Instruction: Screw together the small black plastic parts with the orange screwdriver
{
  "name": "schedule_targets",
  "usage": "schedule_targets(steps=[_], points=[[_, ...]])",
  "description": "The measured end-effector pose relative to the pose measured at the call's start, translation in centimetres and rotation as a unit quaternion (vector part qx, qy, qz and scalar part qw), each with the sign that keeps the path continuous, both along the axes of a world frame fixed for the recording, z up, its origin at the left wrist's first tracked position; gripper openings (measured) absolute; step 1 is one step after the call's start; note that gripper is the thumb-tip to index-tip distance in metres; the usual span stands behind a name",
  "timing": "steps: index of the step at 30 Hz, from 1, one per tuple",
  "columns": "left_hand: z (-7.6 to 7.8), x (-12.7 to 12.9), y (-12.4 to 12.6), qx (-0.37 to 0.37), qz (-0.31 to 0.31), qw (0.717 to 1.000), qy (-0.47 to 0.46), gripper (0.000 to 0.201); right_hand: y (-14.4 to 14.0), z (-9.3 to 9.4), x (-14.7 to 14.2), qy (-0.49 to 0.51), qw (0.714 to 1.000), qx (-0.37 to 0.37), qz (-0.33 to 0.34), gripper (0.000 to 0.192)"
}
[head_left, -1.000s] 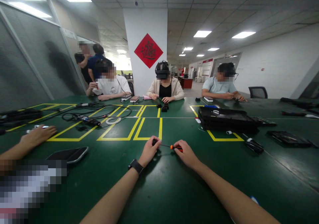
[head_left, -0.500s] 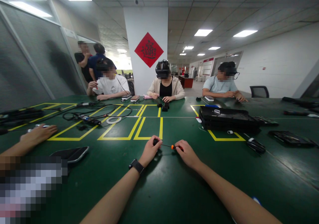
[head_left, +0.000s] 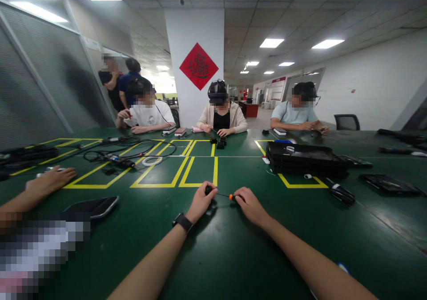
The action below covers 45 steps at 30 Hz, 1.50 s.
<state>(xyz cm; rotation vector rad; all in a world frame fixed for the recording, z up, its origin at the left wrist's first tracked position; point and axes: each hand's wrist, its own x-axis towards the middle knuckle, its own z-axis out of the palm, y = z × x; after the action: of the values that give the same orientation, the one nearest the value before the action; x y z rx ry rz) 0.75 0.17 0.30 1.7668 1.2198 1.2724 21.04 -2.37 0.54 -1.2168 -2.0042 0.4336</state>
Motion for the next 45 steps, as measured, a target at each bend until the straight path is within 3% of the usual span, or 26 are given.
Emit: schedule_targets(steps=[45], points=[[0.0, -0.06, -0.14, -0.033, -0.018, 0.998, -0.048, 0.013, -0.48, 0.62, -0.15, -0.001, 1.0, 0.004, 0.005, 0.013]])
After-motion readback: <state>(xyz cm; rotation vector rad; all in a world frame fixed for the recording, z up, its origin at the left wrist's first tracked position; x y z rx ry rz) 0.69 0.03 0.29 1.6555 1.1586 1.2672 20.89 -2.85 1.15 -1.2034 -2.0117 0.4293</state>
